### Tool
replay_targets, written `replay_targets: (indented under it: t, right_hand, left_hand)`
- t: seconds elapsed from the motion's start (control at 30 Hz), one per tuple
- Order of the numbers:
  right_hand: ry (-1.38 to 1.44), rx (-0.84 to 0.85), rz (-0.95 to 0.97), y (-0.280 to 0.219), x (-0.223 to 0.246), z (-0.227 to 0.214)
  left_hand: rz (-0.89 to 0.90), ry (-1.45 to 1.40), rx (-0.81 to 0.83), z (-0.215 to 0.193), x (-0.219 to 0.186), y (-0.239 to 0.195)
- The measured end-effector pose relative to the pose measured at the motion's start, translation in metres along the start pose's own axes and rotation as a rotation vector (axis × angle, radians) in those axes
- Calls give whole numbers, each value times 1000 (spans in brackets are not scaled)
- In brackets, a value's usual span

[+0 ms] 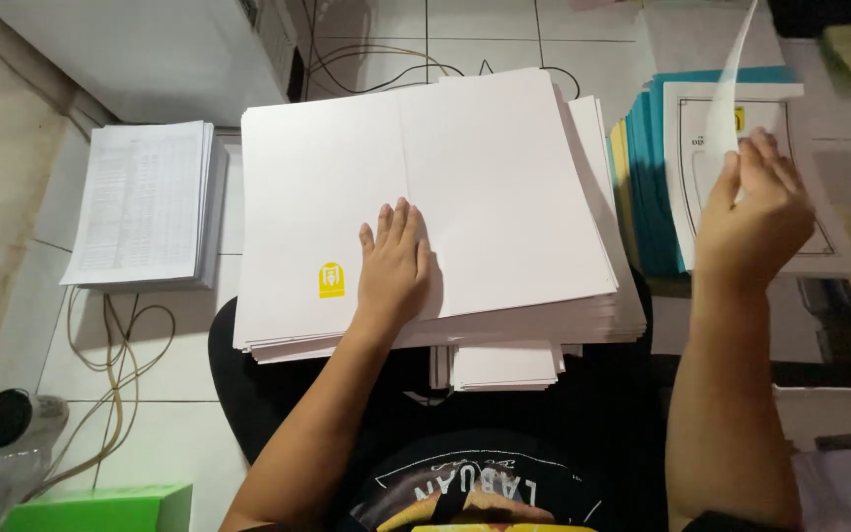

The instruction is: The person sits on the floor and repeatedly folds blank white paper sheets in half. They place each folded sheet onto a growing stack on their lap, smoothing the crease with their hands.

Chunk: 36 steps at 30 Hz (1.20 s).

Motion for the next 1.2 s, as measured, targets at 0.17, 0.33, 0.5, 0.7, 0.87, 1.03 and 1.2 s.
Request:
replay_targets:
  t: [0.17,0.33,0.5,0.7,0.87,1.03,1.2]
  right_hand:
    - [303,342,-19,-6,163,-45]
    - [690,929,-29,-51,225,-30]
    - [455,942,274,-36,143,-19]
    - [150,1165,598,-51,89,-16]
    - [208,895,492,-60,86,-5]
    - [14,1136,454,-50,90,-10]
    - [70,1276,611,-44,91,-11]
  left_hand:
    - [115,-305,-80,-23,-6,-12]
    - [173,-336,-136,-7,18,-4]
    - [201,27,-95,5,19,-1]
    - [211,42,-192,3,8,-8]
    - [193,-108,-107,-5,9,-9]
    - [237,43,14,-6,15,-9]
    - [311,90,80,-16,20,-7]
Point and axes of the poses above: each hand's wrist, its own y-axis towards the middle knuckle, its own z-axis out of the palm, x = y × z, the point moved 3 cm from there along y, towards the middle knuckle
